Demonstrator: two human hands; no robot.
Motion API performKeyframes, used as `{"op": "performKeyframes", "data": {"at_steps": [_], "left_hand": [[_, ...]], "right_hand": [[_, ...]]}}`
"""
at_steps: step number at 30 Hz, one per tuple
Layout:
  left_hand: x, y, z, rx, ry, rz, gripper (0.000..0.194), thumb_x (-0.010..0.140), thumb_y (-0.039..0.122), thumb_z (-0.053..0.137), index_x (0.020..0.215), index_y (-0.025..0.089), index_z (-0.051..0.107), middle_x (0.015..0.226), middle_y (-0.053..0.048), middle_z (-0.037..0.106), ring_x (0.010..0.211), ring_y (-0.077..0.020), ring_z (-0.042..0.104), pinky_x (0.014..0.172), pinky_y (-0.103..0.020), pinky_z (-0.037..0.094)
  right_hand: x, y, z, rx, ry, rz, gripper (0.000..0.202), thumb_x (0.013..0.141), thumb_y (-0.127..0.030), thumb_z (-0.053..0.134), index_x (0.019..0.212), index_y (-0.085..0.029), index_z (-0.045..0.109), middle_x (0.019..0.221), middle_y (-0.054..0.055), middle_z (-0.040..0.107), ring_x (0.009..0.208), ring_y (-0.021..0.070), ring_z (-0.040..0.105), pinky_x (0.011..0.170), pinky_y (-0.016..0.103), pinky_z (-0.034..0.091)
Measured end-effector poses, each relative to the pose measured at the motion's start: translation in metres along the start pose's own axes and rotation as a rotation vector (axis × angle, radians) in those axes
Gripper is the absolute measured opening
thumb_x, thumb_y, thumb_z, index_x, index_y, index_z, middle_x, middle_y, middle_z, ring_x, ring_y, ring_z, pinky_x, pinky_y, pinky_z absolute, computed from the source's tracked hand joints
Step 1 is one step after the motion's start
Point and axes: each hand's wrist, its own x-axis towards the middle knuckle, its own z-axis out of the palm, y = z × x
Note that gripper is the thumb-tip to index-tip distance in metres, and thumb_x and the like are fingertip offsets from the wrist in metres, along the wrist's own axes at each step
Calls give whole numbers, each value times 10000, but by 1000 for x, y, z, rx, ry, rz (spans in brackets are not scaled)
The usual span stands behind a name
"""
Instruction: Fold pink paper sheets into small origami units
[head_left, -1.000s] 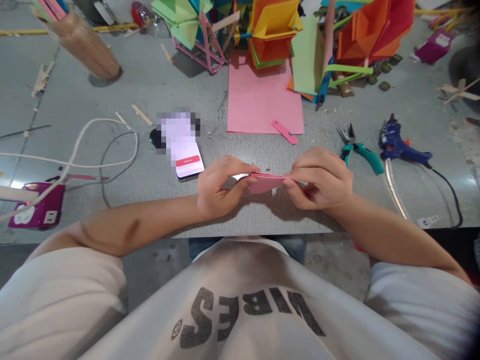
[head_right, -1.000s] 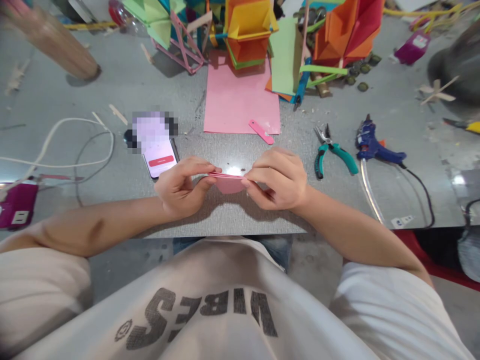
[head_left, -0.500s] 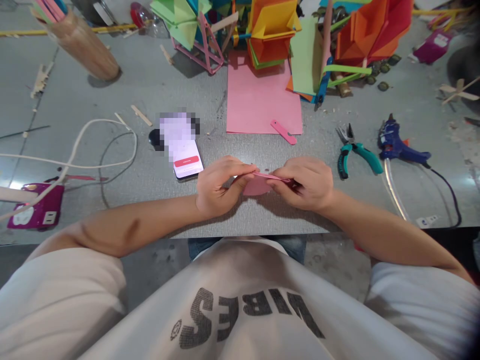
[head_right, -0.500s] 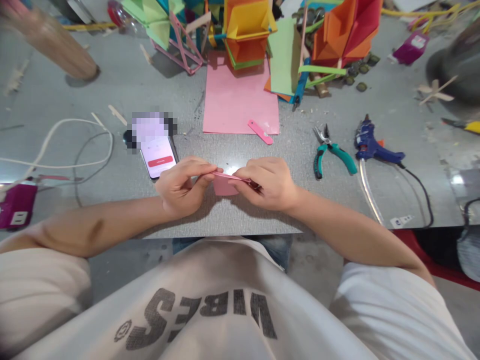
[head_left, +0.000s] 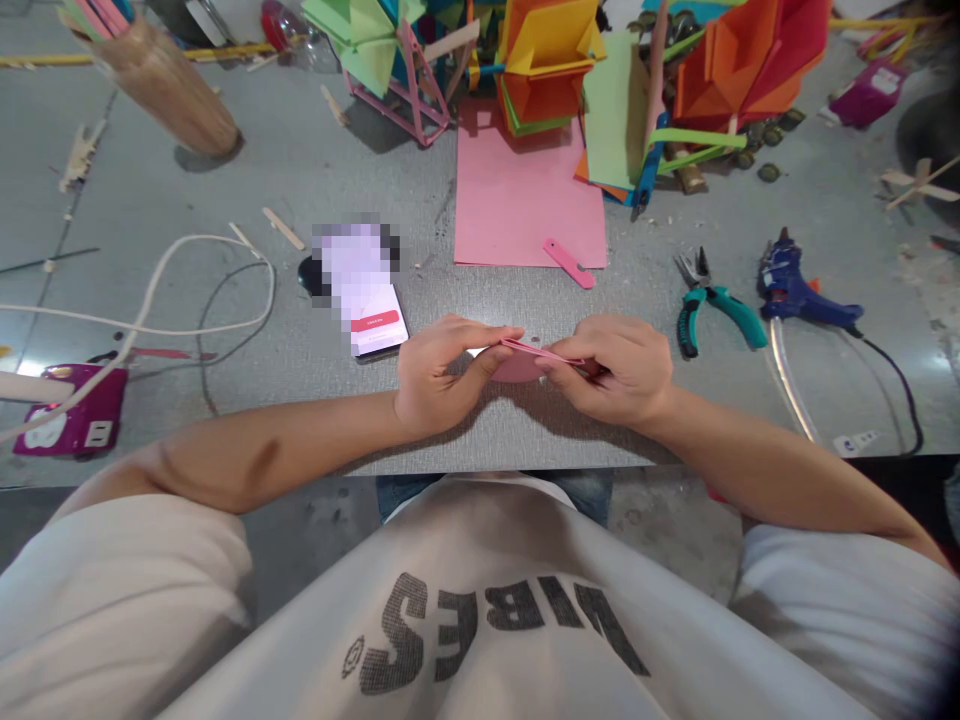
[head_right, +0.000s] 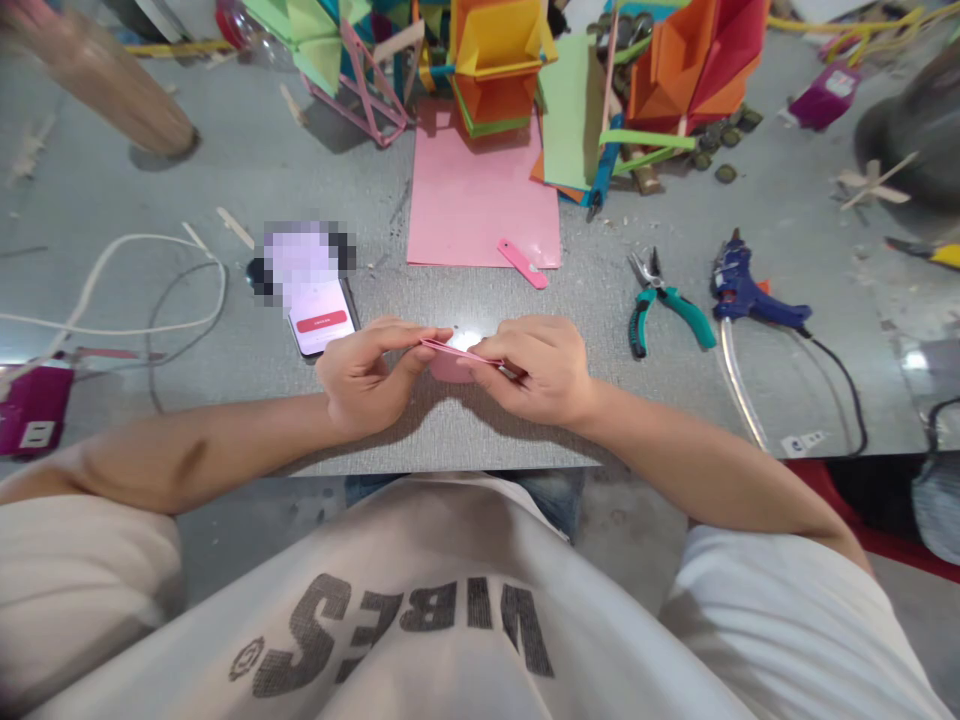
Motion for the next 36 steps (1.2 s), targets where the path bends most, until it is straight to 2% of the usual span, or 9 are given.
{"op": "performKeyframes", "data": {"at_steps": [8,10,14,20,23,25,28,32,36], "left_hand": [[3,3,-2,34,-23,17,131,1087,235,786,1189,256,866,1038,-41,919,866,-161,859,822,-299,648],[4,3,-3,45,-22,16,113,1099,265,776,1164,255,868,1022,-43,917,856,-162,857,819,-304,654],[6,3,-3,26,-15,12,121,1118,290,745,1109,237,854,999,-48,911,858,-159,859,796,-293,660],[6,-2,-1,-36,18,10,115,1113,299,726,1038,233,784,918,-39,870,834,-167,840,770,-311,666],[3,-6,0,-38,10,42,110,1104,294,723,1019,238,767,879,-26,847,797,-166,822,747,-311,660],[1,-9,1,-18,39,46,81,1100,304,731,1109,252,792,915,-22,853,780,-159,811,716,-303,652],[-1,-11,1,38,68,65,200,1101,332,748,1282,279,814,994,-20,876,752,-139,801,657,-274,635],[1,-8,-1,47,25,100,128,1099,288,750,1170,240,845,909,-16,870,690,-114,773,607,-230,597],[2,-8,-1,30,27,67,135,1077,244,773,1192,232,842,939,-20,880,762,-127,816,656,-221,622]], "right_hand": [[0,-1,-4,-23,-16,53,71,1035,-280,816,992,-253,767,600,-77,589,493,112,492,500,287,394],[1,1,-7,44,-43,50,56,1055,-302,797,1060,-249,781,641,-55,634,506,123,517,511,293,430],[3,6,-13,245,-119,79,153,1123,-341,698,1209,-265,799,810,15,780,597,157,661,531,306,506],[-1,9,-9,199,-69,109,22,1069,-273,794,1058,-290,801,755,-15,781,517,138,615,503,302,514],[-5,8,-6,153,-42,115,77,1065,-279,804,995,-289,773,720,-25,757,505,133,601,493,301,504],[-5,8,-5,116,-44,131,146,1088,-314,777,950,-280,744,697,-25,742,484,126,575,478,301,485],[-4,8,-6,79,-41,145,262,1130,-362,718,891,-255,708,665,-18,727,460,115,541,439,293,425],[-3,8,-7,56,-21,145,350,1155,-398,679,843,-238,678,617,-31,690,452,99,531,427,270,372],[-4,7,-6,26,-36,218,361,1148,-438,682,837,-256,701,619,-19,690,461,123,507,443,313,418]]}}
